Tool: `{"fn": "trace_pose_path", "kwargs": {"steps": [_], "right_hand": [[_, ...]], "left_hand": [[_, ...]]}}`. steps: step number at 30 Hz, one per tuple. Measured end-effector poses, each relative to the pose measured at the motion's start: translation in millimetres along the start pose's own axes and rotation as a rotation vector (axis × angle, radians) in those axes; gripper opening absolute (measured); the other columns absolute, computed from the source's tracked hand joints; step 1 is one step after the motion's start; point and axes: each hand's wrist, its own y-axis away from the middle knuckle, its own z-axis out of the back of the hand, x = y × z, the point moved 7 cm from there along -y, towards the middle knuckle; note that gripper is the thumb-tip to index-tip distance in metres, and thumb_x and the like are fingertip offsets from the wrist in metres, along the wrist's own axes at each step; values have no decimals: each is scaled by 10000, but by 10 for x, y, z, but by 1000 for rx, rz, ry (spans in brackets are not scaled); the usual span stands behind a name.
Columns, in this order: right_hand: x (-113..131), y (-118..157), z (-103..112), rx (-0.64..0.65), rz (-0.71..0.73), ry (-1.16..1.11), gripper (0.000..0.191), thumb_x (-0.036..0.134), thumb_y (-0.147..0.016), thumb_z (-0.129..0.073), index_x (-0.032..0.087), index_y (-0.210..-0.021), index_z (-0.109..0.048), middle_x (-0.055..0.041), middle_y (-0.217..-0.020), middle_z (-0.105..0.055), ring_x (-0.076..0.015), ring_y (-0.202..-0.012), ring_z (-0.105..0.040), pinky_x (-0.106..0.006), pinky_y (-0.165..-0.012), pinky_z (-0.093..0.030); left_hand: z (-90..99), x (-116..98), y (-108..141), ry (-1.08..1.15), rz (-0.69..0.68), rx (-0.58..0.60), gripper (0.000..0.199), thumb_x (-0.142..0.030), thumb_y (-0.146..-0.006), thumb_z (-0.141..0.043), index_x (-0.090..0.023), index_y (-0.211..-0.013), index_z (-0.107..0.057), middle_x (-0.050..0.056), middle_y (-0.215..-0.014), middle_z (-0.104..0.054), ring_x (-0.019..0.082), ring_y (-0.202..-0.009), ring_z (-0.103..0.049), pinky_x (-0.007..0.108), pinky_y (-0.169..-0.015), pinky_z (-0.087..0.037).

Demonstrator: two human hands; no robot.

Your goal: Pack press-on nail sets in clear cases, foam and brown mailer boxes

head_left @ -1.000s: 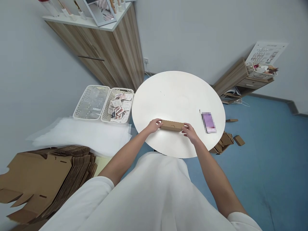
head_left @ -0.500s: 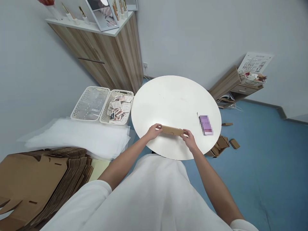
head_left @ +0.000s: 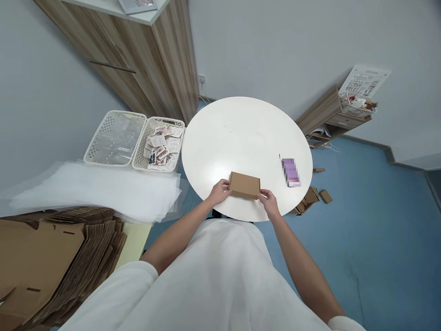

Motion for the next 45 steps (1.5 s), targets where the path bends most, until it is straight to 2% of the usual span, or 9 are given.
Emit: {"fn": "trace_pose_path", "kwargs": {"steps": [5, 10, 15, 22, 27, 32, 39, 42, 45], "right_hand": [[-65, -56, 17, -21, -30, -37, 501, 341, -608, -633, 207, -1072, -502, -96, -1142, -542, -209, -992, -548, -323, -791, -457], [-92, -116, -10, 20, -57, -22, 574, 341, -612, -632, 200, -1149, -488, -97, -1171, -532, -204, -1009, -539, -320, -823, -445], [-71, -110, -93, 113, -71, -2, 571, 334, -621, -614, 210, -1164, -490, -76, -1141, -552, -195, -950, -559, -322, -779, -455], [-79, -91, -132, 144, -94, -49, 520, 309, -619, -621, 233, -1124, -522, -73, -1126, -551, -188, -924, -574, -308, -728, -463], [-122, -113, -107, 144, -88, -27, 504, 334, -633, -604, 234, -1122, -532, -64, -1127, -545, -177, -916, -566, -309, -754, -449], [-124, -171, -44, 53, -87, 125, 557, 393, -659, -557, 210, -1181, -487, -63, -1110, -543, -163, -867, -557, -300, -761, -425], [-47, -212, -154, 61, -38, 231, 511, 403, -689, -527, 251, -1176, -490, -27, -1037, -573, -142, -722, -558, -297, -717, -422], [-78, -163, -70, 33, -66, 237, 518, 405, -682, -545, 249, -1173, -492, -33, -1009, -584, -147, -702, -561, -297, -687, -422], [-135, -79, 134, 1, -97, 239, 562, 422, -684, -547, 234, -1207, -463, -32, -950, -597, -149, -687, -564, -296, -681, -414]], "left_hand": [[-20, 78, 19, -17, 42, -56, 511, -292, -698, -623, -194, -1130, -368, 98, -1108, -509, 172, -938, -587, 317, -783, -475], [-40, 119, -6, -89, 76, -85, 565, -323, -702, -626, -188, -1181, -356, 93, -1094, -519, 178, -949, -582, 315, -798, -467], [-28, 124, -32, -185, 100, -106, 561, -311, -699, -622, -185, -1196, -392, 67, -1021, -554, 172, -924, -581, 300, -800, -458], [-21, 93, -36, -267, 123, -97, 492, -290, -707, -591, -204, -1167, -440, 48, -977, -567, 173, -898, -570, 306, -798, -444], [4, 69, -31, -381, 146, -59, 516, -326, -708, -586, -196, -1181, -429, 58, -979, -576, 187, -932, -543, 308, -810, -420], [41, 63, -55, -431, 157, -40, 551, -340, -729, -557, -159, -1223, -392, 85, -1029, -552, 147, -774, -571, 279, -751, -429], [27, -26, -130, -448, 125, -39, 493, -376, -756, -523, -196, -1203, -420, 67, -1002, -566, 153, -764, -564, 280, -727, -429], [-31, -64, -130, -441, 116, -22, 482, -399, -756, -518, -197, -1186, -436, 65, -987, -569, 153, -750, -563, 278, -710, -434], [-165, -62, -128, -435, 133, 35, 472, -427, -756, -510, -205, -1168, -447, 50, -945, -578, 144, -715, -565, 270, -681, -441]]}}
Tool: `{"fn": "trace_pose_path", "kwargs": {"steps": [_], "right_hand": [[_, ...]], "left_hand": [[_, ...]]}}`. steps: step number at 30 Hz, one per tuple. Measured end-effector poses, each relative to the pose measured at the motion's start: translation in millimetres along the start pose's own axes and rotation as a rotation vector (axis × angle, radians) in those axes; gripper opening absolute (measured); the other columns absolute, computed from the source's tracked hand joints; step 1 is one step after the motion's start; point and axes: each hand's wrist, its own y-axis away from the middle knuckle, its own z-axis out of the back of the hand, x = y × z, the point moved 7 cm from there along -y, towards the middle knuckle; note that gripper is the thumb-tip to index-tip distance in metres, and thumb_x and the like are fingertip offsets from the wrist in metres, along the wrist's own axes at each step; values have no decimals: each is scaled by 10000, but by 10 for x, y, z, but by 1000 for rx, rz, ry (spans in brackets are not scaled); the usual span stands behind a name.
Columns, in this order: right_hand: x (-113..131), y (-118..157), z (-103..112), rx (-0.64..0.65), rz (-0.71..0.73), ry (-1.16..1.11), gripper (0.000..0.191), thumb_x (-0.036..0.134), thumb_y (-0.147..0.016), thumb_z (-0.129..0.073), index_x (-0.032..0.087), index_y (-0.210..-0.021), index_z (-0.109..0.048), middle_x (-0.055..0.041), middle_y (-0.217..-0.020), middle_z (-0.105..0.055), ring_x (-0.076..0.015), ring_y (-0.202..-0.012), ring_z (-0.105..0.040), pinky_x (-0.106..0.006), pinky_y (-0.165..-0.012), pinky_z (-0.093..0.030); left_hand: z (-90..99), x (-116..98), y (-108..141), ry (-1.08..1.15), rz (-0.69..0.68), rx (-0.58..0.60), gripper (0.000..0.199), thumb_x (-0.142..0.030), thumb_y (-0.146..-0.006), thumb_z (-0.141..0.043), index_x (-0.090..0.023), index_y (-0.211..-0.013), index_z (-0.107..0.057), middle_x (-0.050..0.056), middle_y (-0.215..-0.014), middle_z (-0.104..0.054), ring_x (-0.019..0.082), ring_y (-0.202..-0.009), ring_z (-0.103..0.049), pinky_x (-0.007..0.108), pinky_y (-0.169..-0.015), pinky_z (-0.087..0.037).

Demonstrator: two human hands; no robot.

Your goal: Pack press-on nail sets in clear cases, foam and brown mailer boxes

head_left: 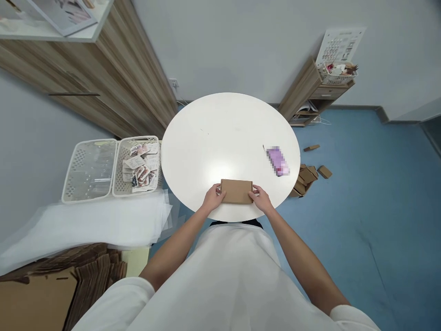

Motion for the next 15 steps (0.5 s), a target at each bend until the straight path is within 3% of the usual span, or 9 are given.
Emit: {"fn": "trace_pose_path", "kwargs": {"steps": [3, 7, 11, 15], "right_hand": [[-135, 73, 263, -38, -10, 6, 570, 441, -693, -534, 231, -1217, -459, -18, -858, -599, -152, -681, -558, -289, -677, -403], [-328, 135, 666, -86, 1, 43, 532, 457, -714, -492, 229, -1195, -484, 8, -703, -563, -164, -657, -534, -291, -642, -388], [-590, 186, 1171, -165, -19, 16, 508, 467, -724, -465, 232, -1172, -502, 13, -655, -539, -172, -658, -515, -282, -604, -370], [-966, 218, 1768, -240, -69, 12, 501, 493, -740, -422, 245, -1168, -503, 13, -649, -528, -166, -635, -503, -273, -569, -362]], "left_hand": [[-209, -117, -20, -8, -14, 92, 456, -427, -749, -518, -210, -1146, -464, 35, -900, -587, 146, -712, -573, 264, -662, -446], [-546, -438, -75, -38, -58, 182, 506, -465, -740, -517, -222, -1179, -456, 24, -858, -593, 163, -762, -576, 260, -663, -444], [-991, -913, -142, -104, -94, 279, 546, -518, -745, -482, -226, -1205, -455, 28, -844, -590, 172, -785, -575, 260, -668, -441], [-1595, -1478, -218, -201, -137, 388, 612, -575, -745, -440, -208, -1235, -425, 46, -885, -605, 184, -811, -582, 263, -682, -442]]}}
